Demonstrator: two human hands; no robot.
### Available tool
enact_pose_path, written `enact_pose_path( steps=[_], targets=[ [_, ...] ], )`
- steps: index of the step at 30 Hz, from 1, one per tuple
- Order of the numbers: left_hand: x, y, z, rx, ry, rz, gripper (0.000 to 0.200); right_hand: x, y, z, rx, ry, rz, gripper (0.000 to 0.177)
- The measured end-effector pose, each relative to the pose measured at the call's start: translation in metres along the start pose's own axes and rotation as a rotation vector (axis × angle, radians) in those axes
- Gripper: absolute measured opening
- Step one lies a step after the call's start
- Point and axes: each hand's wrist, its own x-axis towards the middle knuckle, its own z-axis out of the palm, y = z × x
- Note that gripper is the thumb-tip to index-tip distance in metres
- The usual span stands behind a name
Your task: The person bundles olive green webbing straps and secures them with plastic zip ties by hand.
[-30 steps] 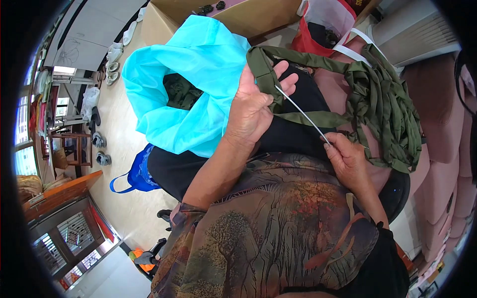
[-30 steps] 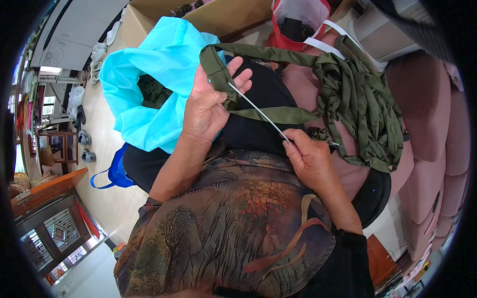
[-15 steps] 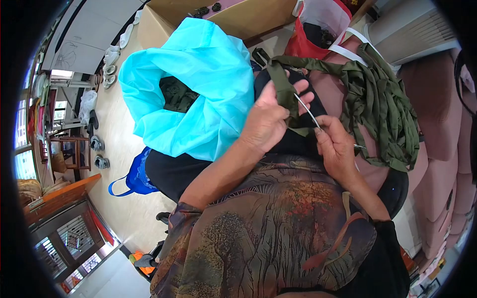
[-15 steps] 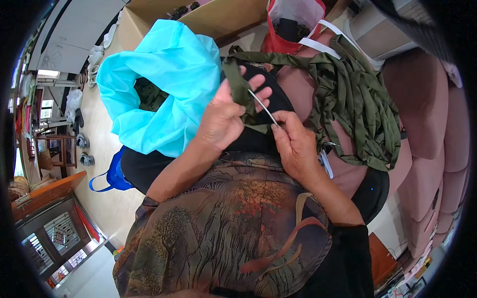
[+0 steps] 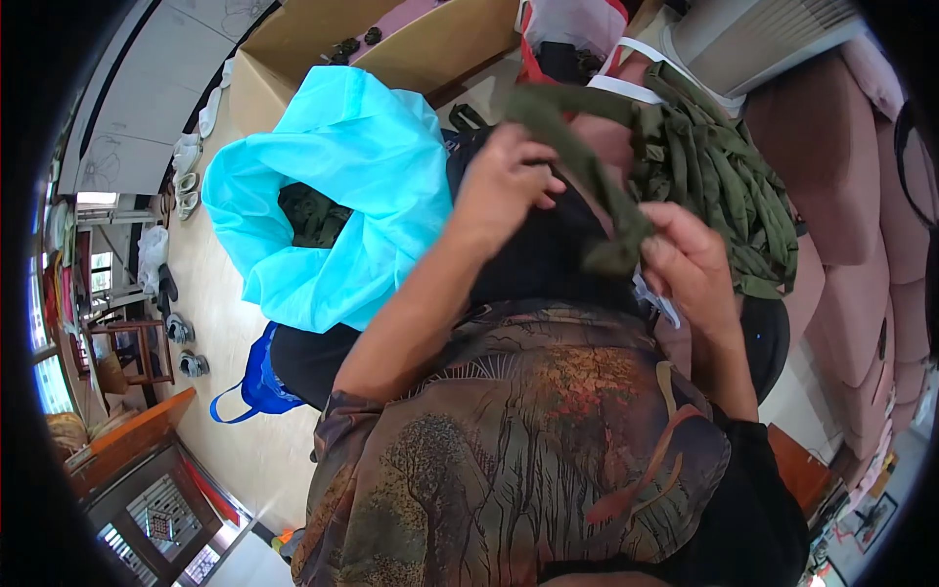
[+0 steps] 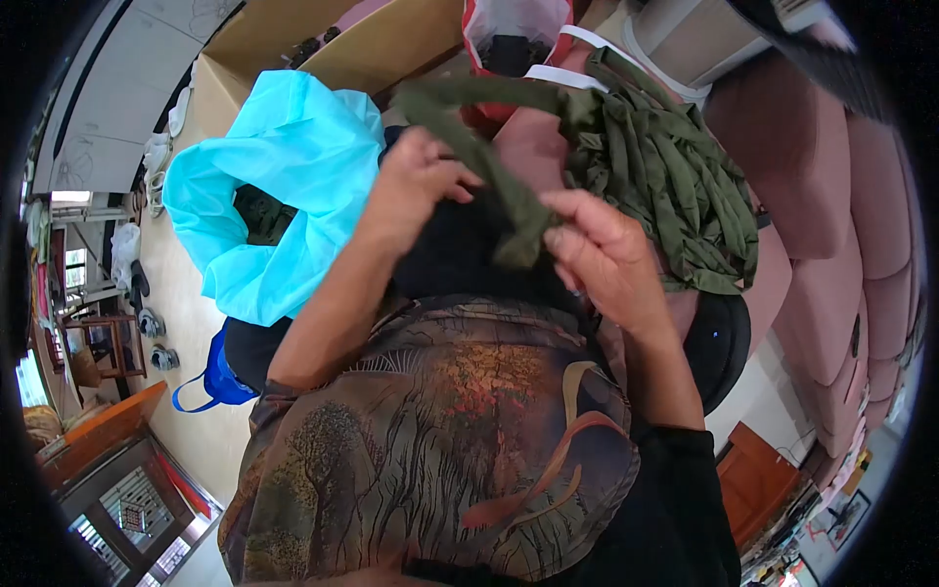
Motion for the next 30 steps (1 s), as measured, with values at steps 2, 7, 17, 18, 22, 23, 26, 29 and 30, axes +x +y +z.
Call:
enact_pose_path(
  steps=[2,7,17,18,22,23,26,29,30],
  targets=[
    [0.017,0.002,-0.017,-0.272,-0.241,-0.154,0.037,-0.012,-0.022,-0.004,-0.016,-0.142,-0.015,0.023],
    [0.045,0.016,-0.001,-0.722,-0.538,-0.34,0.078,-0.033,-0.017,-0.023,0.014,-0.437,0.062,0.022],
    [0.05,0.106,-0.054,-0.987,-0.594,0.553,0.02,-0.041,0.016,-0.035,-0.111,-0.075,0.069,0.022],
    [0.042,0.089,-0.072,-1.024,-0.535,0.539,0.022,-0.035,0.018,-0.029,-0.188,-0.059,0.058,0.022],
    [-0.017,-0.015,-0.144,-0.843,0.769,-0.064,0.052,-0.014,0.031,-0.003,-0.359,-0.088,0.031,0.022],
    [-0.02,-0.025,-0.152,-0.843,0.743,-0.045,0.056,-0.012,0.03,0.001,-0.371,-0.086,0.033,0.022],
    [-0.057,-0.058,-0.159,-0.575,0.561,-0.064,0.034,-0.005,0.027,0.015,-0.459,-0.098,-0.054,0.022],
    [-0.079,-0.011,-0.064,-0.356,0.272,-0.379,0.036,-0.001,0.027,0.027,-0.626,-0.107,-0.097,0.025],
    [-0.079,-0.015,-0.056,-0.383,0.248,-0.356,0.038,-0.002,0.027,0.029,-0.691,-0.111,-0.091,0.026]
  ],
)
